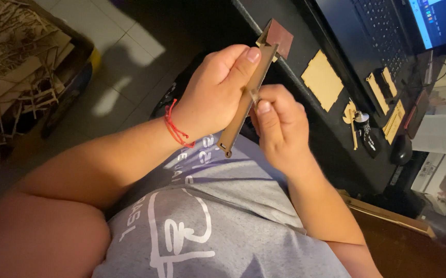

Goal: The person assembles a wooden model kit by hand, fitting together laser-cut pieces. They use a utility knife to trim edges and a sanding block to smooth the wood surfaces. The person handles various wooden components, including a rectangular base and long strips, while working at a desk with a laptop.

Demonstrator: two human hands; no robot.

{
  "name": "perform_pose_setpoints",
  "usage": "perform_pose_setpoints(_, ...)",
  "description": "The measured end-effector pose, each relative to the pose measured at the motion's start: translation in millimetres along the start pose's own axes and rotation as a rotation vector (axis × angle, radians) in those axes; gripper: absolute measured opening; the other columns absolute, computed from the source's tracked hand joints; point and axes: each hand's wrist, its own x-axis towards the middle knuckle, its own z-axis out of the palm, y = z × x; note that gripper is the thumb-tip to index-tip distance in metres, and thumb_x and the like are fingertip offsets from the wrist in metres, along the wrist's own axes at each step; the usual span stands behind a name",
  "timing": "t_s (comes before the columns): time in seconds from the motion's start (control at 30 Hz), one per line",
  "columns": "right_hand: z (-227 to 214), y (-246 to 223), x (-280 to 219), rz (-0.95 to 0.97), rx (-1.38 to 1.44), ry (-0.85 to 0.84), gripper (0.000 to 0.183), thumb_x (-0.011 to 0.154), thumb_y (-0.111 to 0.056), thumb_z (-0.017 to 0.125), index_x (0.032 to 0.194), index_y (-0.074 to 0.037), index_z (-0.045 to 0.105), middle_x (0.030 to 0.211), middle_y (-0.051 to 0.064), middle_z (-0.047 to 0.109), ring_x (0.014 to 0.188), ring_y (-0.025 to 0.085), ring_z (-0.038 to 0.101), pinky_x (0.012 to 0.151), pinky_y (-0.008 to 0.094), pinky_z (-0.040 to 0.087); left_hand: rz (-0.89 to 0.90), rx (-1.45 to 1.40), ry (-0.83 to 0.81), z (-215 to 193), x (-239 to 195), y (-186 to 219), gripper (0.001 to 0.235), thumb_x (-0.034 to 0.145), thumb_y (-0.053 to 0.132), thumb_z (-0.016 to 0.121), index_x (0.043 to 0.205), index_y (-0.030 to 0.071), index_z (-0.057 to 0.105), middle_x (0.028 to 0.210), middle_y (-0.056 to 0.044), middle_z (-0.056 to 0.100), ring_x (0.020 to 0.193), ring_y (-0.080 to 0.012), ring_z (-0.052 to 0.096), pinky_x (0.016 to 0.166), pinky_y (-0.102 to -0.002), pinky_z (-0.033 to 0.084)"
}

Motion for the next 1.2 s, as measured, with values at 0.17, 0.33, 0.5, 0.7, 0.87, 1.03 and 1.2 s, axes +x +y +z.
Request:
perform_pose_setpoints(0.17, 5.9, 0.2, -11.5, -0.064, -0.091, -0.054, 0.024, 0.108, -0.020, 0.038, 0.103, -0.002, 0.053, 0.069, 0.002, 0.048, 0.058, 0.014, 0.045, 0.056, 0.028, 0.038, -0.026, -0.087, 0.033, -2.0, -1.0, 4.5, 0.039, 0.103, 0.037, 0.038, 0.071, 0.017, 0.034, 0.061, 0.009, 0.031, 0.059, -0.0058, 0.029, 0.052, -0.028, 0.028)
perform_pose_setpoints(0.33, 14.2, 2.0, -21.9, -0.170, -0.098, -0.118, 0.027, 0.107, -0.020, 0.036, 0.099, -0.002, 0.055, 0.080, 0.007, 0.053, 0.064, 0.020, 0.050, 0.061, 0.032, 0.042, -0.008, -0.062, 0.092, -3.3, 0.6, -1.8, 0.038, 0.103, 0.036, 0.039, 0.071, 0.017, 0.036, 0.061, 0.008, 0.034, 0.058, -0.0060, 0.033, 0.052, -0.029, 0.031)
perform_pose_setpoints(0.5, 14.6, 0.4, -23.7, -0.249, -0.107, -0.181, 0.027, 0.106, -0.017, 0.036, 0.094, 0.001, 0.053, 0.081, 0.011, 0.051, 0.068, 0.027, 0.051, 0.063, 0.037, 0.043, -0.021, -0.016, 0.095, -9.2, 1.2, 1.1, 0.039, 0.103, 0.038, 0.037, 0.071, 0.017, 0.033, 0.062, 0.009, 0.031, 0.059, -0.0059, 0.031, 0.053, -0.029, 0.030)
perform_pose_setpoints(0.7, 10.4, 2.5, -7.2, -0.261, -0.335, 0.030, 0.028, 0.107, -0.016, 0.038, 0.095, 0.002, 0.055, 0.085, 0.014, 0.057, 0.072, 0.027, 0.054, 0.065, 0.037, 0.043, -0.029, -0.075, 0.064, -3.5, 2.3, -4.8, 0.038, 0.103, 0.038, 0.037, 0.071, 0.017, 0.036, 0.061, 0.008, 0.033, 0.059, -0.0062, 0.032, 0.053, -0.029, 0.032)
perform_pose_setpoints(0.87, 14.2, 2.3, 2.7, -0.188, -0.371, 0.201, 0.021, 0.107, -0.019, 0.049, 0.107, -0.001, 0.058, 0.095, 0.012, 0.064, 0.074, 0.021, 0.063, 0.070, 0.031, 0.049, -0.173, -0.380, 0.108, -3.2, 1.9, 0.7, 0.034, 0.101, 0.036, 0.042, 0.072, 0.017, 0.040, 0.061, 0.008, 0.033, 0.056, -0.0041, 0.033, 0.048, -0.024, 0.032)
perform_pose_setpoints(1.03, 18.6, 3.3, 9.8, -0.234, -0.260, 0.287, 0.011, 0.104, -0.009, 0.057, 0.109, 0.000, 0.054, 0.102, 0.018, 0.062, 0.082, 0.024, 0.064, 0.073, 0.031, 0.052, -0.134, -0.820, 0.077, 3.3, -0.3, -4.7, 0.034, 0.099, 0.039, 0.044, 0.087, 0.007, 0.049, 0.050, -0.001, 0.034, 0.042, -0.0088, 0.033, 0.038, -0.025, 0.024)
perform_pose_setpoints(1.2, 10.8, 10.6, 9.3, -0.241, -0.184, 0.270, 0.023, 0.107, -0.014, 0.051, 0.124, 0.001, 0.054, 0.094, 0.011, 0.058, 0.074, 0.019, 0.060, 0.078, 0.031, 0.051, -0.126, -0.650, 0.110, 2.7, 0.7, -14.4, 0.031, 0.099, 0.040, 0.046, 0.087, 0.013, 0.053, 0.061, 0.001, 0.047, 0.051, -0.0079, 0.046, 0.045, -0.023, 0.040)
